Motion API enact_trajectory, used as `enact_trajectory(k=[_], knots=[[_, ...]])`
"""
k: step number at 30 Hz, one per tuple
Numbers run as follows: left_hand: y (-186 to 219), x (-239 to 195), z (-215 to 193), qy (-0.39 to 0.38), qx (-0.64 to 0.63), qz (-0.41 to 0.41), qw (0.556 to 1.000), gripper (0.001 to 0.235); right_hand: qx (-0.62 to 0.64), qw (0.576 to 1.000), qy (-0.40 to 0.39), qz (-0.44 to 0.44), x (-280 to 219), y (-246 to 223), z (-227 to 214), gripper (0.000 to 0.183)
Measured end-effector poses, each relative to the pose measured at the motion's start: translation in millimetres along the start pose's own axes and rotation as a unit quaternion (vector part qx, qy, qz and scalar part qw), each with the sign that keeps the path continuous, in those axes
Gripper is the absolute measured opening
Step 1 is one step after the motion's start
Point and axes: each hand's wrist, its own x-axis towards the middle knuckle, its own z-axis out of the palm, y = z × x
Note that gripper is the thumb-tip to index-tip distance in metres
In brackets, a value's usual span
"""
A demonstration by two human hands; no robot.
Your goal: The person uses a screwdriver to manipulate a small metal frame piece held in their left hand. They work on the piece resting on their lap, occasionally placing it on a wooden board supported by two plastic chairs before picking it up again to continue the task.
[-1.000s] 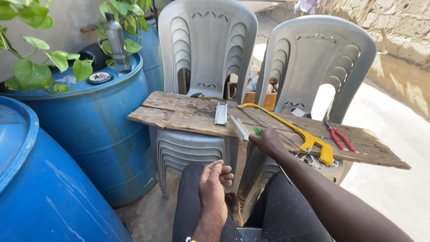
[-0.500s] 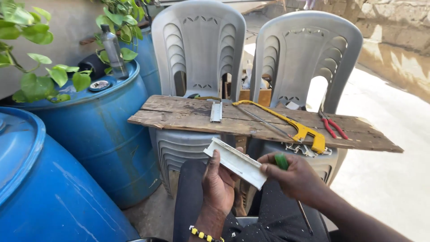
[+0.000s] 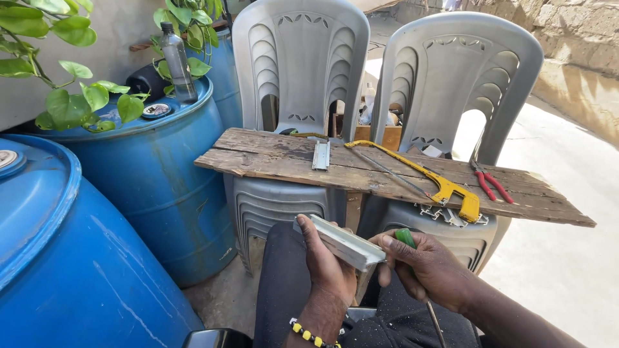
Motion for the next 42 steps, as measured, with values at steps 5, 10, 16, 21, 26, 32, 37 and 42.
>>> enact_trajectory(k=[5, 10, 16, 21, 26, 32, 37, 42], knots=[[-7.3, 19.9, -10.8, -0.072, -0.039, -0.057, 0.995, 0.085, 0.034, 0.999, -0.028, -0.026, 0.0, -0.5, -2.4, 0.043], [-12.3, 25.3, -15.4, -0.037, -0.060, -0.042, 0.997, 0.084, -0.006, 1.000, -0.005, -0.012, -10.8, -7.6, 4.7, 0.041], [-28.2, 29.5, -25.7, -0.136, 0.028, -0.129, 0.982, 0.093, -0.082, 0.979, 0.066, -0.174, -7.4, 6.9, 5.5, 0.036], [-42.1, 38.2, -33.9, -0.154, 0.062, -0.126, 0.978, 0.087, -0.168, 0.945, 0.056, -0.275, -16.7, -0.9, 11.1, 0.024], [-45.2, 41.3, -40.9, -0.201, 0.063, -0.131, 0.969, 0.083, -0.262, 0.908, 0.098, -0.312, -17.0, 11.3, 10.4, 0.024], [-46.1, 36.0, -36.3, -0.187, 0.048, -0.132, 0.972, 0.081, -0.297, 0.887, 0.105, -0.339, -17.8, 7.4, 10.2, 0.023], [-49.9, 39.9, -39.0, -0.203, 0.047, -0.149, 0.967, 0.079, -0.310, 0.867, 0.111, -0.375, -18.3, 6.9, 12.1, 0.021], [-48.7, 39.4, -40.2, -0.192, 0.060, -0.162, 0.966, 0.076, -0.341, 0.840, 0.091, -0.412, -18.6, 5.4, 12.2, 0.022]])
